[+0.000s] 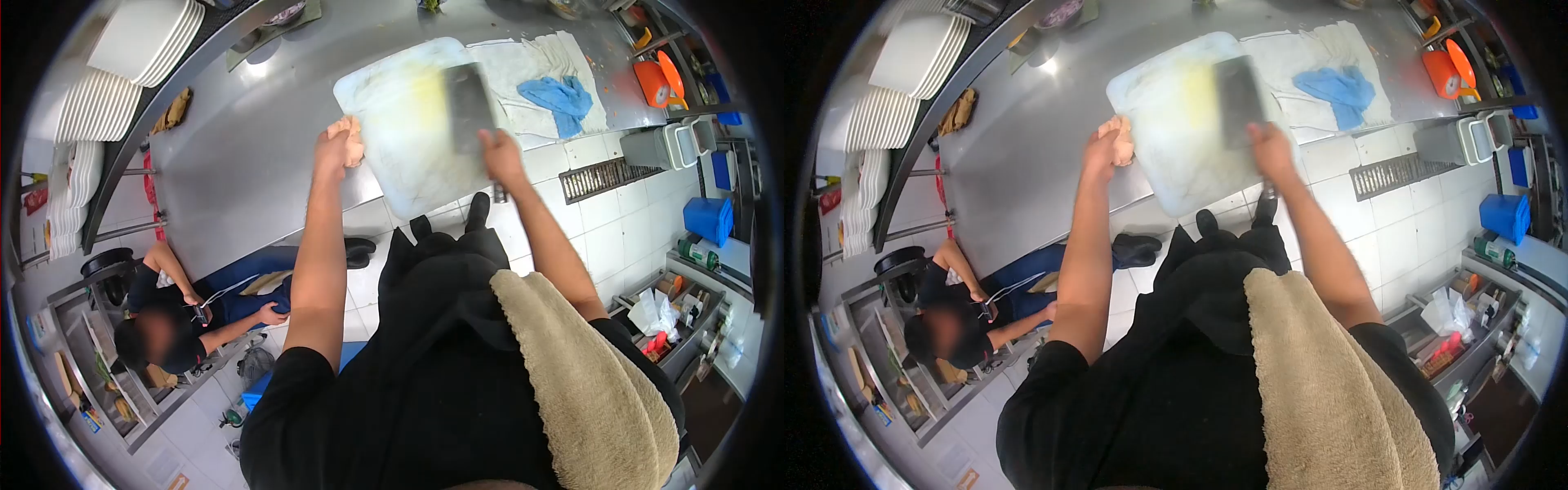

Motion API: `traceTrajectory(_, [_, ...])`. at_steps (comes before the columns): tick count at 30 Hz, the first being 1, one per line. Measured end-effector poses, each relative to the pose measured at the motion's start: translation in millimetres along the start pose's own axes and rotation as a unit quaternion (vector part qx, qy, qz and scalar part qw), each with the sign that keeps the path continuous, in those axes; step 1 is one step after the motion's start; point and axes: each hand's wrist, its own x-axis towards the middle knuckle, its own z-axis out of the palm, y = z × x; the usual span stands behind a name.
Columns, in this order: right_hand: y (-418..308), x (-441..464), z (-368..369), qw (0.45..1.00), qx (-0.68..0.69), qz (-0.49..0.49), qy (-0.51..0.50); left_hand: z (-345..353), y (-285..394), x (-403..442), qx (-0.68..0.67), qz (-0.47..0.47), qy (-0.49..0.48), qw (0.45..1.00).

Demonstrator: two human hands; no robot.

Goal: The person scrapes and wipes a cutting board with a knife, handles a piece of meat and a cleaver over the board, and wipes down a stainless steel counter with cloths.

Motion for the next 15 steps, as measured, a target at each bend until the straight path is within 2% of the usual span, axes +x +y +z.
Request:
traceTrajectory(1, [2.2,7.7,-16.9,0.998,0.039,0.048,0.010,0.6,-2.9,5.0,0.004,0.003,0.005,1.000])
traceTrajectory(4, [14.2,25.1,-24.8,0.996,0.054,0.065,0.016,6.3,-5.6,13.4,0.009,0.008,0.012,1.000])
traceTrajectory(7, [16.4,22.1,35.5,0.990,-0.097,-0.068,0.071,8.1,-5.2,10.6,0.007,0.002,0.022,1.000])
traceTrajectory(9, [-15.1,-1.9,73.8,0.996,-0.072,-0.052,-0.019,12.5,-4.4,12.8,0.015,0.003,0.047,0.999])
traceTrajectory(11, [-47.8,-31.5,105.8,0.990,-0.085,-0.091,-0.071,11.1,-4.2,12.8,0.002,0.000,0.024,1.000])
traceTrajectory(15, [-70.9,-44.8,125.3,0.976,-0.087,-0.126,-0.158,2.3,-6.0,12.5,-0.009,0.008,0.033,0.999])
